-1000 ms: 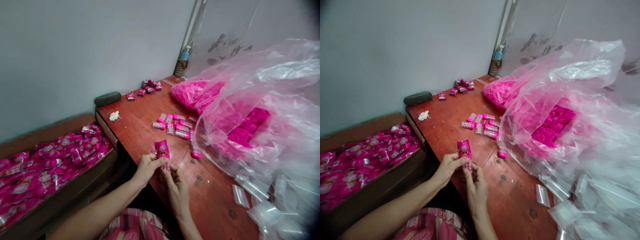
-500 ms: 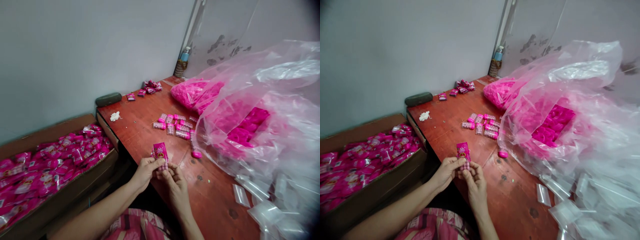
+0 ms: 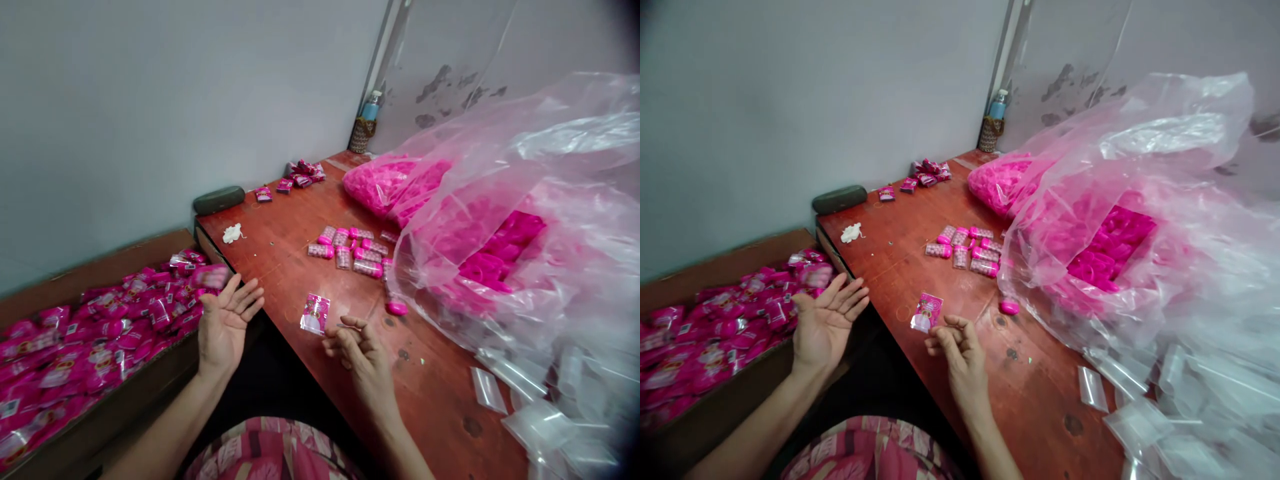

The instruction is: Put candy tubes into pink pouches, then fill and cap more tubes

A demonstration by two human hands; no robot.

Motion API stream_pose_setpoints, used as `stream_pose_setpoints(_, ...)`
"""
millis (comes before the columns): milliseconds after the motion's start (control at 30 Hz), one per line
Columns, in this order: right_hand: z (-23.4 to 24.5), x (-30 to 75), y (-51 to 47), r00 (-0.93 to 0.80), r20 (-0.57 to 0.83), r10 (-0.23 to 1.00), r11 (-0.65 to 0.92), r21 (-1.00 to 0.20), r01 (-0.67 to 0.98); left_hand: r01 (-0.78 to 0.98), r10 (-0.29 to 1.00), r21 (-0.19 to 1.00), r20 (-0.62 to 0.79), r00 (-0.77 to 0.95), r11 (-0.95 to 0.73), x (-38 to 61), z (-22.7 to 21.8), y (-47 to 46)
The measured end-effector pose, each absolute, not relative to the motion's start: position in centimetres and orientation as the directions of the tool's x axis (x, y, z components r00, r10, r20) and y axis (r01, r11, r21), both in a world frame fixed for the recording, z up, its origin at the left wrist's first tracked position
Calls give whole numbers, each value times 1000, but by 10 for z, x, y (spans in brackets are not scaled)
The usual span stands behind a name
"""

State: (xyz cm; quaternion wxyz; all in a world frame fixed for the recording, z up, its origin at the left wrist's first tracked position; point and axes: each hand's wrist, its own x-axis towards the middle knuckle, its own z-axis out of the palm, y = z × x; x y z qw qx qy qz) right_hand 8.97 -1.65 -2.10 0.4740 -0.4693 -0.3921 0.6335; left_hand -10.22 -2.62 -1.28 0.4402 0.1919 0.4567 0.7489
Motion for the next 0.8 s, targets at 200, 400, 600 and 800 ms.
stream_pose_setpoints(200,-31,109,-11,-151,-225,963,-241,-966,-98,531,969,829,242,-57,-176,-75,-46,-10)
stream_pose_setpoints(400,-38,112,-6,-170,-228,959,-223,-974,46,791,939,553,335,79,-264,-55,-69,0)
stream_pose_setpoints(600,-39,104,6,-162,-137,977,-110,-980,166,746,933,613,358,32,-261,-54,-67,1)
stream_pose_setpoints(800,-40,103,0,-172,-172,970,-150,-980,133,544,926,796,367,-85,-266,-52,-68,0)
